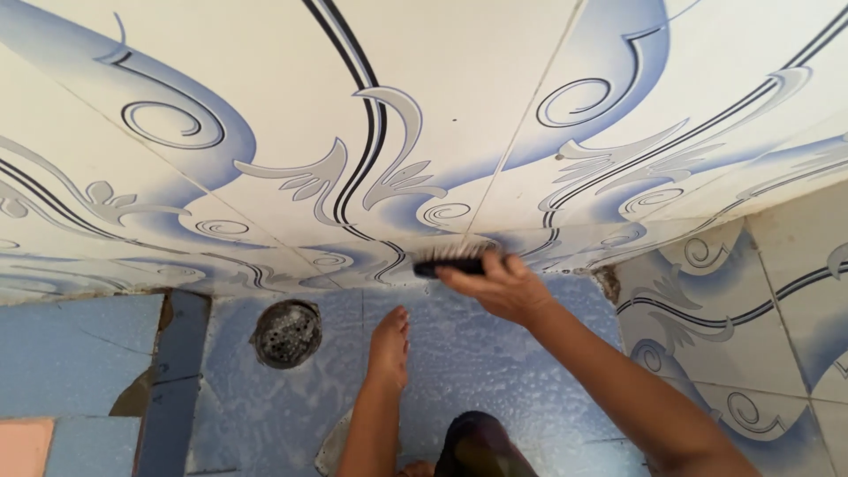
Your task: Scrubbing the floor and wall tiles in a bathroom with a brush and soap, then rinsing with water.
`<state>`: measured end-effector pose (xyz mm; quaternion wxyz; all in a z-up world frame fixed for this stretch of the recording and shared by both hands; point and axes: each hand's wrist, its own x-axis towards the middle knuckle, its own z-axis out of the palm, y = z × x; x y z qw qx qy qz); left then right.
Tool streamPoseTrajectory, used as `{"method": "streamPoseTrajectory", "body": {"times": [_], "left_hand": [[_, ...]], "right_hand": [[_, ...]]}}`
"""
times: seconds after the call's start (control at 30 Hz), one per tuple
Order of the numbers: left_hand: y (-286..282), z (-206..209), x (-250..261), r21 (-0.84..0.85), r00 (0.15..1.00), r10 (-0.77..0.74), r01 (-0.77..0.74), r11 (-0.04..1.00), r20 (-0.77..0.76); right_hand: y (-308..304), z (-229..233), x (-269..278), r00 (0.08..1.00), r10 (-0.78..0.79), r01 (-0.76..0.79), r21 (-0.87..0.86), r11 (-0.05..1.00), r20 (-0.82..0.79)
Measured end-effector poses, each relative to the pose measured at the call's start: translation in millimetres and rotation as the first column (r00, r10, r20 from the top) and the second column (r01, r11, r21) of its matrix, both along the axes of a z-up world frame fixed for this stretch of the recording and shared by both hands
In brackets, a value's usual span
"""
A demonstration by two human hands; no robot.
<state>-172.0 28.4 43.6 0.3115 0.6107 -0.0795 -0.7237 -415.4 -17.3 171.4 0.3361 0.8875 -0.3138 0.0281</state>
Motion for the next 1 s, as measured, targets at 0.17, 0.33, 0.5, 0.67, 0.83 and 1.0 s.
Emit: {"method": "streamPoseTrajectory", "body": {"times": [0.17,0.33,0.5,0.67,0.83,1.0], "left_hand": [[-5,23,-1,-0.005,0.996,0.078,-0.078,0.997,-0.045],[-4,10,18,-0.022,0.996,0.078,-0.078,0.997,-0.032],[14,-41,43,-0.047,0.995,0.098,-0.1,0.994,-0.034],[10,-44,57,-0.004,0.962,0.232,-0.235,0.972,-0.142],[6,-16,76,-0.004,0.962,0.254,-0.256,0.967,-0.1],[25,-42,86,0.044,0.945,0.316,-0.313,0.949,-0.087]], "right_hand": [[-11,89,55,0.9,0.002,0.17,-0.355,0.919,0.437],[0,-87,33,0.991,-0.042,0.078,0.285,0.955,-0.129],[6,9,89,1.0,-0.024,0.026,0.191,0.981,-0.014],[-18,108,152,0.937,0.078,0.002,-0.227,0.974,0.342],[-19,-54,143,0.991,0.12,-0.116,0.066,0.991,-0.065],[3,-100,126,0.969,0.046,0.018,0.258,0.966,-0.242]]}}
